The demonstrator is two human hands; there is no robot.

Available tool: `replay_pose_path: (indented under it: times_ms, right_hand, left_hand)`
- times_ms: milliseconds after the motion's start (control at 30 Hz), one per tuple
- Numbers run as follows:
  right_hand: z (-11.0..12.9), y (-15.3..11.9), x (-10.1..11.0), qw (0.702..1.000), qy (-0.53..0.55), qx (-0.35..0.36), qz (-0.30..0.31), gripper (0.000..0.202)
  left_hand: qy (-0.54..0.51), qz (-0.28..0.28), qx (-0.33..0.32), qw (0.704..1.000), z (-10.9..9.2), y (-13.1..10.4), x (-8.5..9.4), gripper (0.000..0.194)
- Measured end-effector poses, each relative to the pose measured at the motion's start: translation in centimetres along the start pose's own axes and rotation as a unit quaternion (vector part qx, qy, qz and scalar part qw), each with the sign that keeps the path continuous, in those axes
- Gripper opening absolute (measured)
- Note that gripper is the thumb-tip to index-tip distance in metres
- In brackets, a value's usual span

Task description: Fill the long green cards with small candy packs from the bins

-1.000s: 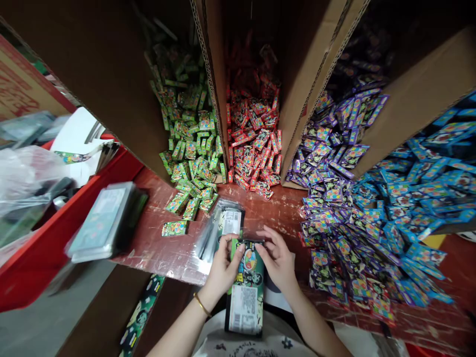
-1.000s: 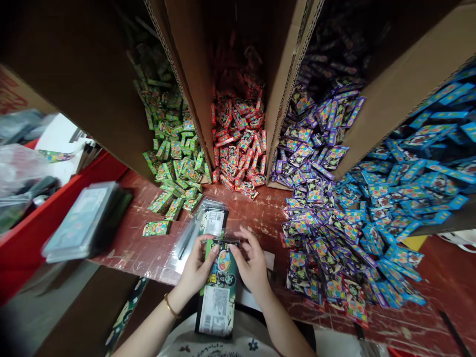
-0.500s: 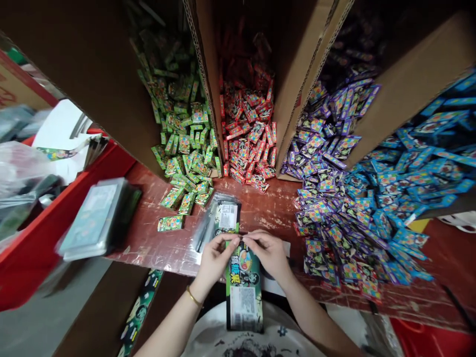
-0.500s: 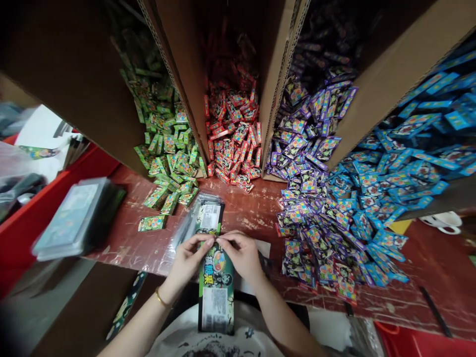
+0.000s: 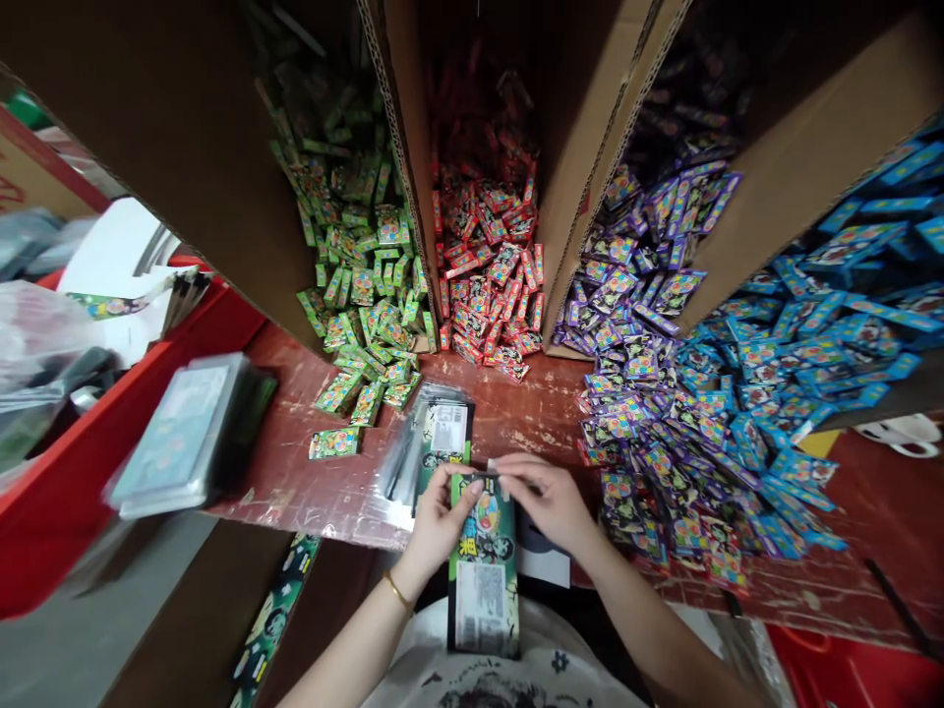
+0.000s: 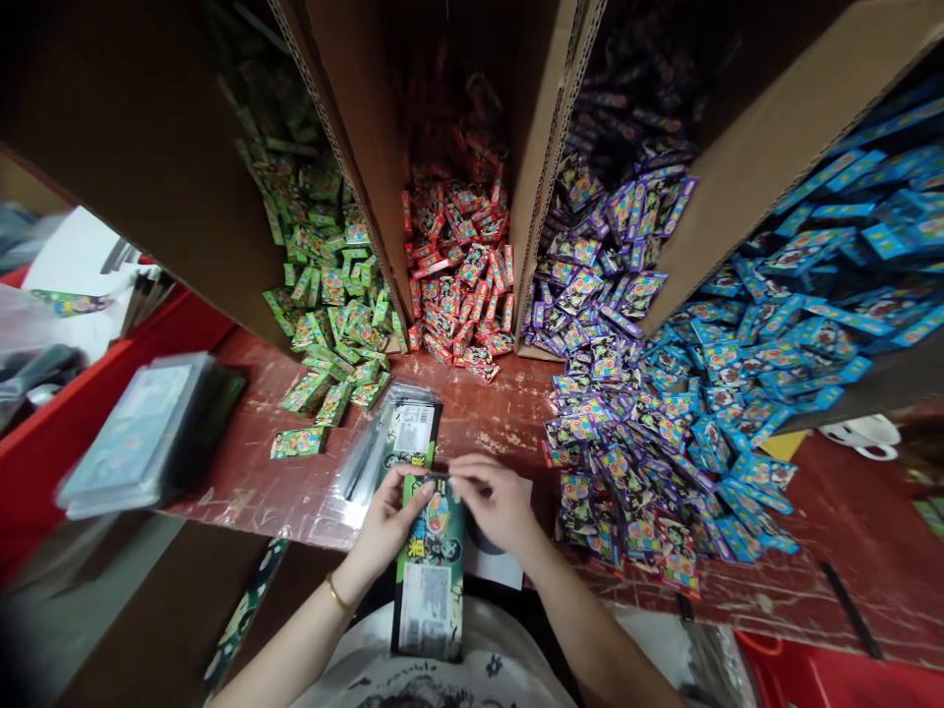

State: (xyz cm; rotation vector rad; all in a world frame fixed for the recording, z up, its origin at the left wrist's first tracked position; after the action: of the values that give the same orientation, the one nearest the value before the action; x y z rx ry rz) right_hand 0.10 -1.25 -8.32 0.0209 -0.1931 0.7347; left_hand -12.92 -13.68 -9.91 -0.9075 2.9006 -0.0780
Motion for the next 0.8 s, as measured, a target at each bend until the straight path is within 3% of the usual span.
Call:
replay_pose_path:
  times_ms: [67,133,267,433,667,800]
  right_hand:
    - [-1.9,0.3,1.8,0.994,-0.075,-0.02,-0.07,0.018]
    - [-3.8,0.9,3.1,0.983,-0.15,-0.044,-0.095,0.018]
    - [-5.6,2.2,2.6,0.972,-0.229,-0.048,-0.028,0.013]
    - [-4.8,3.6,0.5,0.977,-0.213,-0.016,0.023,0.008]
    - [-4.5,2.4,1.8,0.975,-0.181,0.105,0.071,0.018]
    - [-4.7,3.3,1.9,0.995,-0.094,0.033,0.02,0.013]
  left_hand:
    - [0.027,-0.007,0.019,0.999,0.8,0.4,-0.2,0.03]
    - [0.049,-0.006,0.027,0.998,1.4,0.8,-0.5,0.031]
    - [0.066,0.011,0.029,0.997,2.2,1.5,-0.9,0.032]
    - [0.085,0.014,0.032,0.996,2.3,1.5,-0.9,0.029]
    - [0.093,0.018,0.039,0.995,2.6,1.4,-0.8,0.027]
    - [0.098,0.028,0.04,0.994,2.8,1.4,-0.8,0.026]
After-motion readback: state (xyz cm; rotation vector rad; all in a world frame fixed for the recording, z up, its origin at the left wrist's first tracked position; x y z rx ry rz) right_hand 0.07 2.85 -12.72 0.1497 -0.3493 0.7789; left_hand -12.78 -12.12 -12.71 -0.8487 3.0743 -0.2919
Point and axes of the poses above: each hand's wrist, its own y-axis towards the middle knuckle, its own x-axis out of the back of the hand, z = x × y, the point moved 2 cm from there along y, towards the middle knuckle, and after that the axes turned 6 degrees about -x, right-handed, at the moved point
